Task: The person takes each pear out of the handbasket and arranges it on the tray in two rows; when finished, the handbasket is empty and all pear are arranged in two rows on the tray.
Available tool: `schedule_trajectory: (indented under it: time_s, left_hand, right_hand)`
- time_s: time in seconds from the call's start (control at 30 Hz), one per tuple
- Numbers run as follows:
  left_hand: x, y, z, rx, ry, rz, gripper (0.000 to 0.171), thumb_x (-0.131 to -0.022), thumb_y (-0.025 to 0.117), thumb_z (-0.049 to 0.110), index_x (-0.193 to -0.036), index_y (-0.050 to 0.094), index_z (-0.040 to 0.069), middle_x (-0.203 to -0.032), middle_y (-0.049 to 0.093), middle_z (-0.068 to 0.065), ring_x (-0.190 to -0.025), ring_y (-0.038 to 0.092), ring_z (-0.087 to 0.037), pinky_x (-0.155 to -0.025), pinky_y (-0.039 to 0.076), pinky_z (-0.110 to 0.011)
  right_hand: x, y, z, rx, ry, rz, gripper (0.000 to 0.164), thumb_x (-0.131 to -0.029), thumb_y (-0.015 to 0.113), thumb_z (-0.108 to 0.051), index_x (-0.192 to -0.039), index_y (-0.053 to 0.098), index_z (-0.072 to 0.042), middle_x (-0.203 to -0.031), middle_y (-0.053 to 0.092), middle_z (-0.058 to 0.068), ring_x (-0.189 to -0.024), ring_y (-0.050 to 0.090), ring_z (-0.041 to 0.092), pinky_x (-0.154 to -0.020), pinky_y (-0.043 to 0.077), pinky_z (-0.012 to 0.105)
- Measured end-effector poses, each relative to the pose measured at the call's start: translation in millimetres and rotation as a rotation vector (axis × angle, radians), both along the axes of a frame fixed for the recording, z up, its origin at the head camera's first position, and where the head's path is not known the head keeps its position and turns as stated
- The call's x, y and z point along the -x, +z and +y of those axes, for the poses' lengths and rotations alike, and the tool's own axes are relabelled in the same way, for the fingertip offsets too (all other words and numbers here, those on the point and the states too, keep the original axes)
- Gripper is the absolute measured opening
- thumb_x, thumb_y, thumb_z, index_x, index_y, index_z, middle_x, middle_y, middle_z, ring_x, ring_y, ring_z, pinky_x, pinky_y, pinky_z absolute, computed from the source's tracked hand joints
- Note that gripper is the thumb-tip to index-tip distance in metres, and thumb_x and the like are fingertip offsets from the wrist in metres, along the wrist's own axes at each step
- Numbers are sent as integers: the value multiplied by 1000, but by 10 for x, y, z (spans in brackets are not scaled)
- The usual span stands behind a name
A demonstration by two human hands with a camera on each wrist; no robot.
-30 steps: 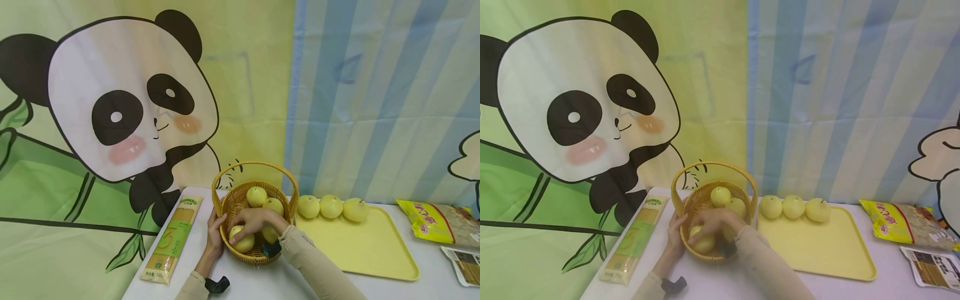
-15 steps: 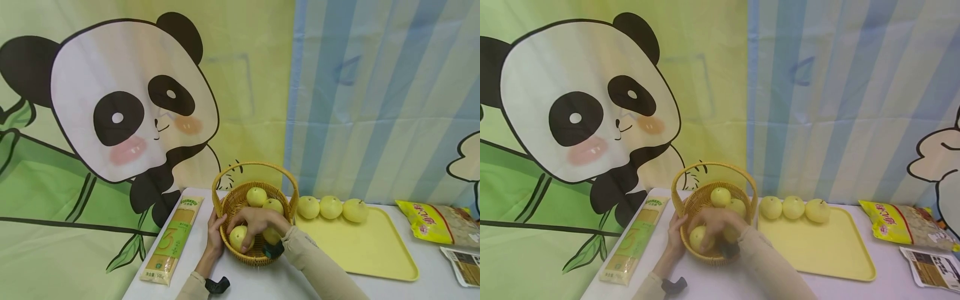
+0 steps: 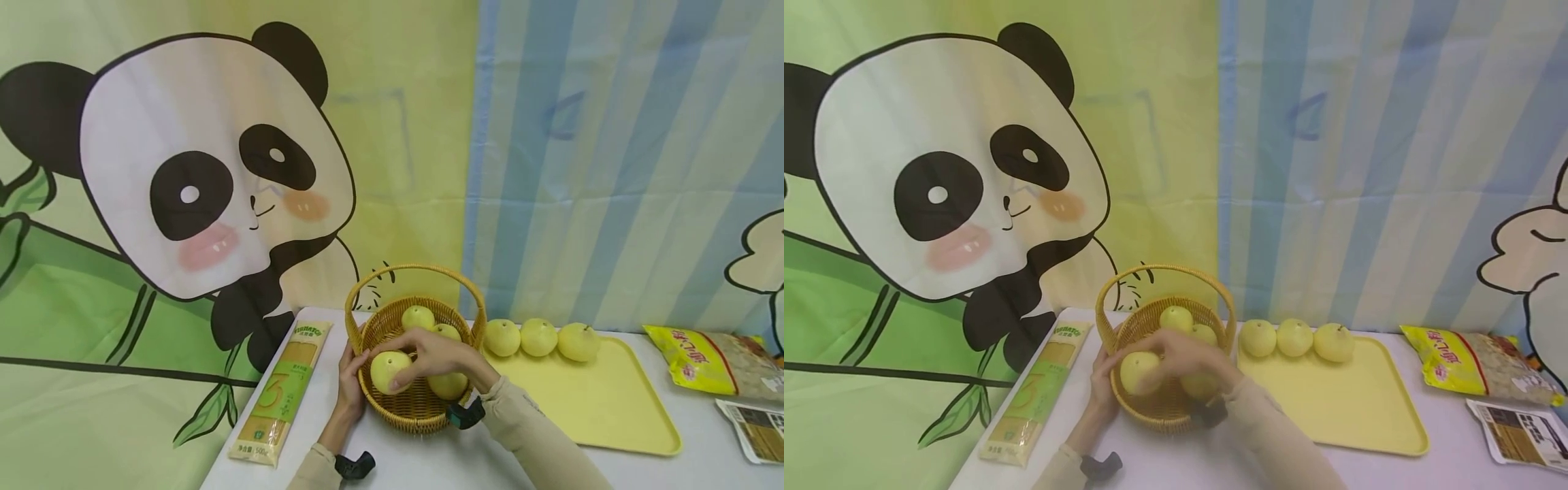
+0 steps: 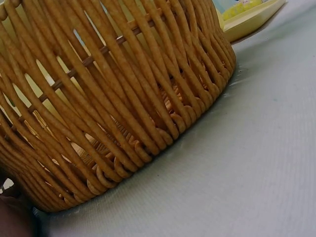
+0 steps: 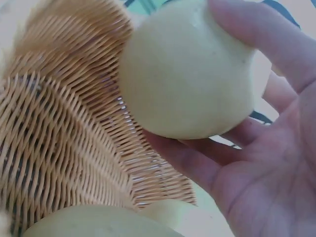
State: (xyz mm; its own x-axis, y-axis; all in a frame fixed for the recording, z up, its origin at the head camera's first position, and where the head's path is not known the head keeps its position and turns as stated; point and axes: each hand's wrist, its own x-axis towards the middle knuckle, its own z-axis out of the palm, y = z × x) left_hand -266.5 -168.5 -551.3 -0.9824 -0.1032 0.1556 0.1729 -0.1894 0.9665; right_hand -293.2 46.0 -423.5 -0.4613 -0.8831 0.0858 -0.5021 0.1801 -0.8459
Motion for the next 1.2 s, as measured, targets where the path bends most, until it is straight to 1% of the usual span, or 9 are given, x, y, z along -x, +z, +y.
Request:
schedule_trajectory:
  time_s: [0.2, 0.3, 0.4, 0.57, 0.73, 0.87, 1.03, 1.13, 1.2]
  left_hand:
    - [14, -1, 7, 18, 15, -18, 59, -103, 45, 23, -162, 42, 25, -166, 44, -2, -153, 39, -21, -114, 34, -17]
    - [35, 12, -16, 18, 16, -11, 60, -102, 45, 24, -162, 42, 25, -165, 44, -2, -152, 40, -21, -114, 34, -17]
    - [34, 27, -20, 9, 8, -1, 60, -103, 44, 23, -163, 41, 23, -166, 43, -5, -152, 40, -23, -114, 34, -17]
    - [9, 39, -9, -10, 1, -12, 61, -103, 45, 23, -164, 40, 22, -168, 40, -4, -155, 37, -26, -113, 34, -15]
    - [-5, 28, -1, -7, -2, -14, 62, -103, 45, 22, -164, 38, 21, -169, 39, -4, -155, 37, -27, -113, 34, -15]
    - [8, 10, -5, -14, -4, -6, 61, -102, 45, 23, -163, 40, 22, -167, 42, -7, -151, 41, -29, -114, 35, -21]
    - [16, -3, -10, -13, -6, -6, 61, -102, 47, 24, -163, 40, 21, -166, 42, -8, -151, 42, -29, -114, 36, -21]
    - [16, -6, -10, -3, -5, -10, 61, -103, 46, 24, -163, 40, 21, -166, 42, -7, -151, 41, -29, -114, 35, -20]
    - [17, -13, -10, -5, -6, -14, 61, -102, 47, 24, -163, 40, 21, -166, 42, -7, -151, 41, -28, -115, 35, -21]
  right_hand:
    - [-131, 94, 209, 116, -135, 29, 56, -98, 77, -22, -151, 60, -17, -125, 71, 4, -94, 68, 13, -81, 59, 30]
    - [-170, 133, 288, 174, -178, 58, 54, -100, 75, -21, -151, 60, -21, -130, 69, 7, -92, 68, 14, -79, 59, 31]
    - [-205, 144, 360, 216, -212, 70, 54, -100, 74, -20, -152, 59, -21, -149, 63, 10, -105, 69, 15, -86, 60, 32]
    - [-293, 133, 480, 250, -280, 92, 55, -101, 73, -18, -153, 58, -22, -157, 58, 8, -116, 67, 11, -92, 58, 31]
    - [-412, 172, 640, 325, -312, 60, 54, -99, 75, -12, -151, 60, -16, -149, 62, 16, -98, 72, 12, -80, 61, 32]
    - [-513, 253, 804, 371, -316, 43, 57, -96, 76, -5, -150, 61, -13, -137, 69, 18, -78, 67, 8, -65, 57, 30]
    - [-608, 333, 1028, 364, -329, 78, 57, -95, 75, -2, -149, 62, -14, -140, 69, 13, -107, 70, 7, -80, 61, 31]
    - [-635, 334, 1191, 359, -352, 72, 56, -96, 73, 1, -149, 61, -10, -151, 62, 9, -84, 67, -2, -69, 59, 26]
    - [-633, 318, 1313, 353, -364, 78, 56, -96, 71, 3, -150, 59, -5, -149, 64, 5, -59, 52, -5, -56, 52, 24]
